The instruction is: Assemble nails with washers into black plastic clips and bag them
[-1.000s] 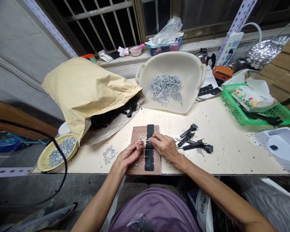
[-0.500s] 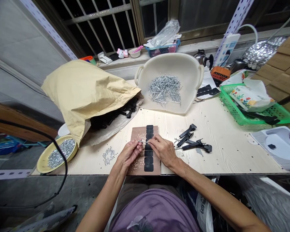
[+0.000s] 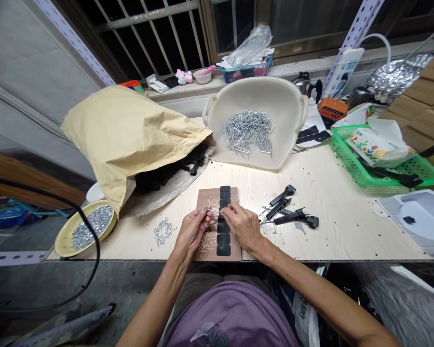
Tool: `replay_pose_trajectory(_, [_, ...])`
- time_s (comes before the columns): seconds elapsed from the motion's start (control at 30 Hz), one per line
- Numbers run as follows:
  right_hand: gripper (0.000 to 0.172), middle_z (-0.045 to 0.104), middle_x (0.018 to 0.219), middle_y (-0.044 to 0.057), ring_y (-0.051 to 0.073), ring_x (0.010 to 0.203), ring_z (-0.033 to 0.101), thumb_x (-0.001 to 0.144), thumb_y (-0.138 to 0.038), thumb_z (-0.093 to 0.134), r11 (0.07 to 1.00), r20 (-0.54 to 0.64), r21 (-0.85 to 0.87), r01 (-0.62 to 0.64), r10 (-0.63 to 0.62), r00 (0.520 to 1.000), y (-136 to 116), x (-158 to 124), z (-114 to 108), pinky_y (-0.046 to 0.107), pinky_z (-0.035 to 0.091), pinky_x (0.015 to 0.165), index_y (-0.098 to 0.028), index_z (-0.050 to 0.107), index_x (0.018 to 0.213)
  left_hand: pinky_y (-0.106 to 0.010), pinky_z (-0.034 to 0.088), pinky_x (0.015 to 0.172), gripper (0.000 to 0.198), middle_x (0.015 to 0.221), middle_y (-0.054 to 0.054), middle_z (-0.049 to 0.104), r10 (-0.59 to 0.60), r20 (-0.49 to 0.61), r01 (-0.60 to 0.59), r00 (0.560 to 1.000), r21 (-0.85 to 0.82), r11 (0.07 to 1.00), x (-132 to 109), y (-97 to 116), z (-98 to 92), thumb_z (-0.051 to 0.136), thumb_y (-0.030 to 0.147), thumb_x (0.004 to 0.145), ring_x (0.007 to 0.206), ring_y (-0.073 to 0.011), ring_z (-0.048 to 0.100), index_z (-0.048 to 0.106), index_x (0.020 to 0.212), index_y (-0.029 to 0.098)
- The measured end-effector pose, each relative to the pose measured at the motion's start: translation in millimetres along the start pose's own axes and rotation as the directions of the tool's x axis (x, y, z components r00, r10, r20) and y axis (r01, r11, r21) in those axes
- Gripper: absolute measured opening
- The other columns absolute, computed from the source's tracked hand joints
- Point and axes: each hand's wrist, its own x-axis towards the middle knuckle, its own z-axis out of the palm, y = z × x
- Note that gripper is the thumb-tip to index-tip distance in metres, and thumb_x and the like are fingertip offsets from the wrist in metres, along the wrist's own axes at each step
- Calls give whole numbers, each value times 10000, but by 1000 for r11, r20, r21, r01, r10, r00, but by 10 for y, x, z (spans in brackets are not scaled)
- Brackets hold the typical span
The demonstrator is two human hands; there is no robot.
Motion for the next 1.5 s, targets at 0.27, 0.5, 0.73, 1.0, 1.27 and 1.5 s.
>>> replay_pose_trajectory(0.27, [190,637,905,9,114,749,554,935,-241,442,984,-90,-173,50,-66,994,-36,6,20,248,334,646,-236,632,932,-195,502,574,294,648,0,621,140,-69,-128,988,153,980,10,-72,-58,756,324,656,528,-60,566,666,805,88])
replay_pose_trajectory(0.5, [229,638,909,26,123,751,557,952,-266,392,993,-60,-113,29,-36,998,-90,25,35,254,331,654,-210,614,950,-218,501,562,279,665,-11,618,182,-34,-171,983,208,963,57,-153,-54,722,334,694,534,-76,569,666,810,87])
replay_pose_trajectory(0.73, [244,632,832,-16,119,723,573,939,-353,388,924,180,313,-218,167,969,-27,108,9,222,360,596,-223,580,864,-231,499,573,271,648,-15,617,286,5,-268,958,366,891,82,-151,-63,688,359,723,557,-101,590,668,798,99])
replay_pose_trajectory(1.0, [285,622,934,43,136,756,569,949,-357,361,995,76,36,-90,87,993,-49,104,0,240,333,611,-218,610,946,-241,517,590,302,679,-23,626,241,-5,-226,970,329,917,103,-145,-54,697,388,703,558,-93,577,664,791,101])
replay_pose_trajectory(1.27, [232,650,844,-34,115,736,578,927,-360,405,923,246,305,-234,161,956,39,148,-10,219,344,598,-244,595,865,-229,487,557,281,603,0,596,256,45,-249,966,445,860,87,-94,-43,677,400,719,545,-106,568,658,747,120])
replay_pose_trajectory(1.5, [220,628,872,11,120,727,565,947,-307,372,999,96,30,-24,21,995,39,112,-48,235,317,591,-215,572,932,-221,490,545,296,622,-8,605,133,90,-157,987,368,916,121,-54,-28,716,400,673,528,-87,548,649,715,115])
